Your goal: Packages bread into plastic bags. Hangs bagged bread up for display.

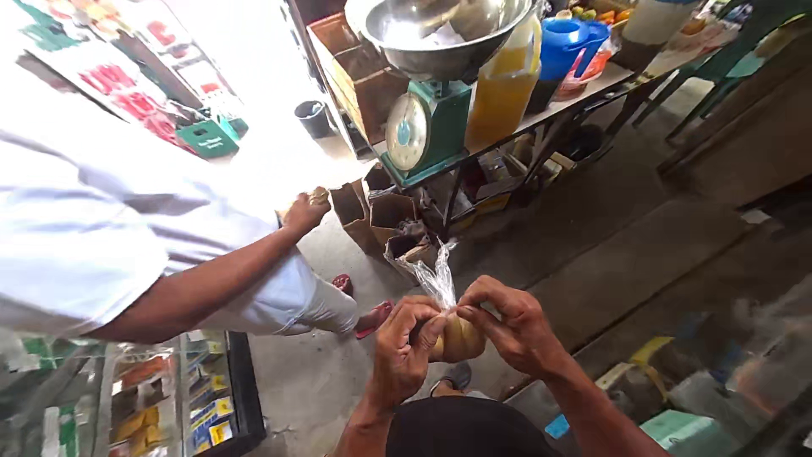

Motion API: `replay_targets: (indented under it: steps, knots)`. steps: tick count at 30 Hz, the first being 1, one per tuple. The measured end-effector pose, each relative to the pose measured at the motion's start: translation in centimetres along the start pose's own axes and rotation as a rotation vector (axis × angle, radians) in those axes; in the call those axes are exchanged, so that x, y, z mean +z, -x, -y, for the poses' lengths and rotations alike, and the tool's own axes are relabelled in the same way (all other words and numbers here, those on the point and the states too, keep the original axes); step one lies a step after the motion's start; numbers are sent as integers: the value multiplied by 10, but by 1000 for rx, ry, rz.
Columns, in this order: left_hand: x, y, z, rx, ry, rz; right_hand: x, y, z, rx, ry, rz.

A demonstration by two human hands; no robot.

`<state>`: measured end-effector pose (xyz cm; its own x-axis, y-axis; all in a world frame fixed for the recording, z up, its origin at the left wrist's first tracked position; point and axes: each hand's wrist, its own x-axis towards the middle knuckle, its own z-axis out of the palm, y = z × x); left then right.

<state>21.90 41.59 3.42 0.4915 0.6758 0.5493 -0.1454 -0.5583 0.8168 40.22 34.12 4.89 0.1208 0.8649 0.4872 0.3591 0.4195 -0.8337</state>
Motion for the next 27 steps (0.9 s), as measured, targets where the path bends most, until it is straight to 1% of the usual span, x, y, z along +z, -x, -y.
replay_targets:
  steps: [6, 10, 12, 14, 15, 17, 20, 24, 27]
  knots:
    - [42, -54, 35, 5, 100, 91, -46, -12, -32, 67, 11, -179]
    - [71, -95, 65, -12, 208, 144, -74, -26, -56, 113, -44, -298]
    - [86, -120, 80, -25, 244, 176, -92, -39, -67, 132, -12, -275]
    - [100, -145, 96, -18, 281, 220, -106, -53, -78, 165, 86, -232]
    - [106, -158, 104, -4, 296, 253, -113, -60, -84, 173, 133, -242]
    - [124, -185, 118, 32, 332, 301, -130, -76, -91, 168, 192, -305]
    - [146, -223, 131, 70, 383, 346, -152, -96, -94, 162, 197, -451]
    - [172, -261, 144, 88, 424, 399, -169, -114, -106, 210, 65, -667]
    - [194, -283, 152, 40, 469, 476, -188, -123, -121, 227, -28, -751]
